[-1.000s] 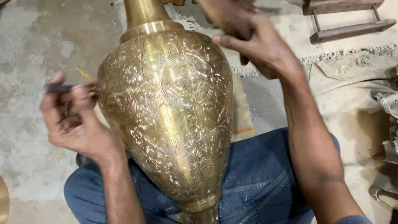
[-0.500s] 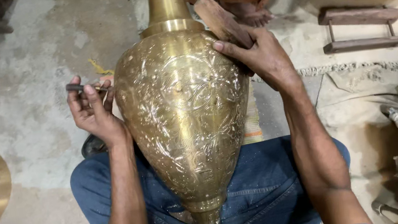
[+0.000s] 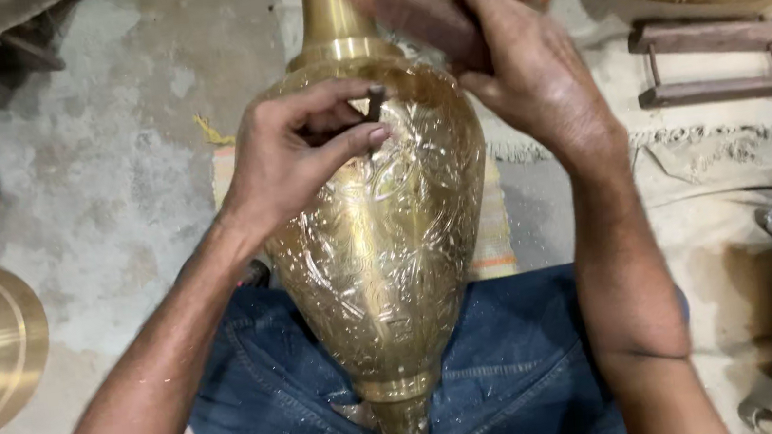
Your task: The person sits cross-legged on the floor with a large engraved brass vase in their lap. They first rub the vase surface with a small abrasive stone, then hold a chisel against the etched floral patterns and strike it with a wooden mallet, working the design across the vase body.
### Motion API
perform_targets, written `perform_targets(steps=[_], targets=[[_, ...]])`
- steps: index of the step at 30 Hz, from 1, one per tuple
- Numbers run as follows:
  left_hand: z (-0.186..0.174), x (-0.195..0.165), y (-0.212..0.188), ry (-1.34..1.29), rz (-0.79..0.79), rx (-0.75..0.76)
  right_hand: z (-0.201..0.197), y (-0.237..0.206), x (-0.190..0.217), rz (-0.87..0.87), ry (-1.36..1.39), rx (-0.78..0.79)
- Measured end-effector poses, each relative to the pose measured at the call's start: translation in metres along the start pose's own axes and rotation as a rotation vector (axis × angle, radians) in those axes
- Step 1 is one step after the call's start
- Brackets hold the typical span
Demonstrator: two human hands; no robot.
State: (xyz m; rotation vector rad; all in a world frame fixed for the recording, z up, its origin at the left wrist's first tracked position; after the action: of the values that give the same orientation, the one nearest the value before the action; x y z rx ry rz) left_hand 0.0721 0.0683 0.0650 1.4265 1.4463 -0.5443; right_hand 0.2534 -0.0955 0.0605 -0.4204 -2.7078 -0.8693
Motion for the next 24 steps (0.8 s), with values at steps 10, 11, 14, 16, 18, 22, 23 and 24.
perform_targets(steps=[10,11,14,16,18,22,23,24], targets=[[-0.005,0.013,-0.008,0.052,0.022,-0.029,0.008,-0.017,0.011,-0.026,-0.284,-0.059],[-0.005,0.012,-0.008,0.083,0.061,-0.033,0.009,-0.017,0.009,-0.038,-0.296,-0.085],[-0.006,0.013,-0.007,0.151,0.082,-0.022,0.006,-0.019,0.004,0.032,-0.23,-0.151],[-0.006,0.015,-0.007,0.143,0.038,-0.015,-0.002,-0.021,0.009,-0.003,-0.309,-0.2],[-0.006,0.016,-0.006,0.095,-0.005,-0.029,-0.017,-0.02,0.015,-0.032,-0.414,-0.246],[-0.005,0.008,-0.007,0.129,0.07,-0.013,-0.042,-0.018,0.027,-0.034,-0.461,-0.326],[-0.005,0.007,-0.008,0.107,0.082,-0.006,-0.044,-0.018,0.028,-0.033,-0.422,-0.35],[-0.005,0.005,-0.008,0.086,0.097,0.001,-0.043,-0.016,0.021,0.112,-0.064,-0.326]])
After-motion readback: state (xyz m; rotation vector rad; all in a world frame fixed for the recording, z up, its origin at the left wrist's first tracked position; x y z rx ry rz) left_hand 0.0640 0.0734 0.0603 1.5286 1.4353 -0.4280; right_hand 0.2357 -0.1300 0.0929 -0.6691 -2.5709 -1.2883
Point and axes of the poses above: each hand's wrist, its own y-axis towards the middle knuckle, its own z-axis out of the palm, x = y × z, the point moved 4 cm from there along y, towards the middle knuckle, and after that the axes turned 7 degrees about -y, right-handed, at the moved point
